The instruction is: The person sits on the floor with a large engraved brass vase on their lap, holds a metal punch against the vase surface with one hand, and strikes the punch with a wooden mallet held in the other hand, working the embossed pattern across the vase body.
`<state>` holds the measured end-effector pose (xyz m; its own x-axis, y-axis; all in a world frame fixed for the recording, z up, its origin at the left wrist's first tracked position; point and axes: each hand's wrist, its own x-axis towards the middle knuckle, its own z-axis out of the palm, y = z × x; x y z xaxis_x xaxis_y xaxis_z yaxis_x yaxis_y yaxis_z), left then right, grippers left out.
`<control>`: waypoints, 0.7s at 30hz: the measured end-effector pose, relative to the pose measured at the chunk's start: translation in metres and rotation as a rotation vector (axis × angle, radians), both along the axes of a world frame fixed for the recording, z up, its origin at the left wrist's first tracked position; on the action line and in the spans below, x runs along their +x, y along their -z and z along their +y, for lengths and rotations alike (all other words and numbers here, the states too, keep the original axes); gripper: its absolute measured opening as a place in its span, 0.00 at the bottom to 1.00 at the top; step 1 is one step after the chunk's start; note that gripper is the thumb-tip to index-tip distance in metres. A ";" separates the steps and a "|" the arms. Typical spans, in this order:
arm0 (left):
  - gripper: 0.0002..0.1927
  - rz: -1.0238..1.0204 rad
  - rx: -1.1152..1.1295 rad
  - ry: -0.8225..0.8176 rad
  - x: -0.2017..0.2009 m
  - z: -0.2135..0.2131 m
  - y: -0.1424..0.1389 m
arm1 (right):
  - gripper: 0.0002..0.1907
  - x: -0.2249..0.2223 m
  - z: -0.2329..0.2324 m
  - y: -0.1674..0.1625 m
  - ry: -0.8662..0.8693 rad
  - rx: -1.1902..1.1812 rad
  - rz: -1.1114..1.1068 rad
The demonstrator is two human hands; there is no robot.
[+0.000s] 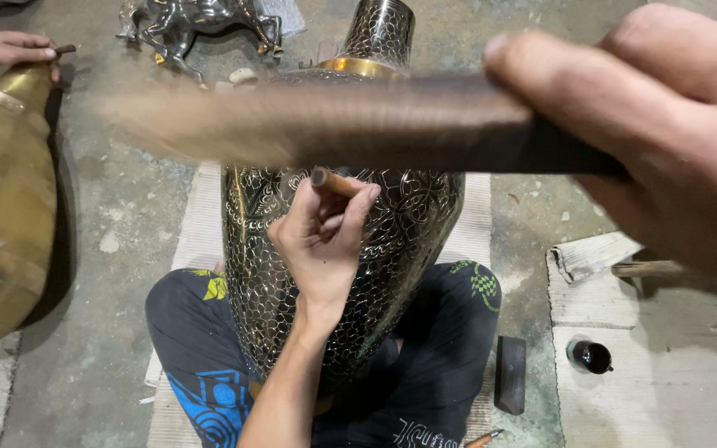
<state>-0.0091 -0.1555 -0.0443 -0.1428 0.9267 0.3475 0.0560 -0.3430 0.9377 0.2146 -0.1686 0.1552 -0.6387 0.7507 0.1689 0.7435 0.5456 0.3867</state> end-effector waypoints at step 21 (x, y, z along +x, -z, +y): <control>0.05 0.081 0.092 0.025 -0.006 0.002 -0.001 | 0.27 0.006 0.001 0.000 -0.081 0.055 -0.064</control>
<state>-0.0148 -0.1539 -0.0435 -0.0881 0.8934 0.4405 0.1208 -0.4293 0.8950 0.2203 -0.1679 0.1552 -0.7080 0.6865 0.1655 0.6703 0.5796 0.4635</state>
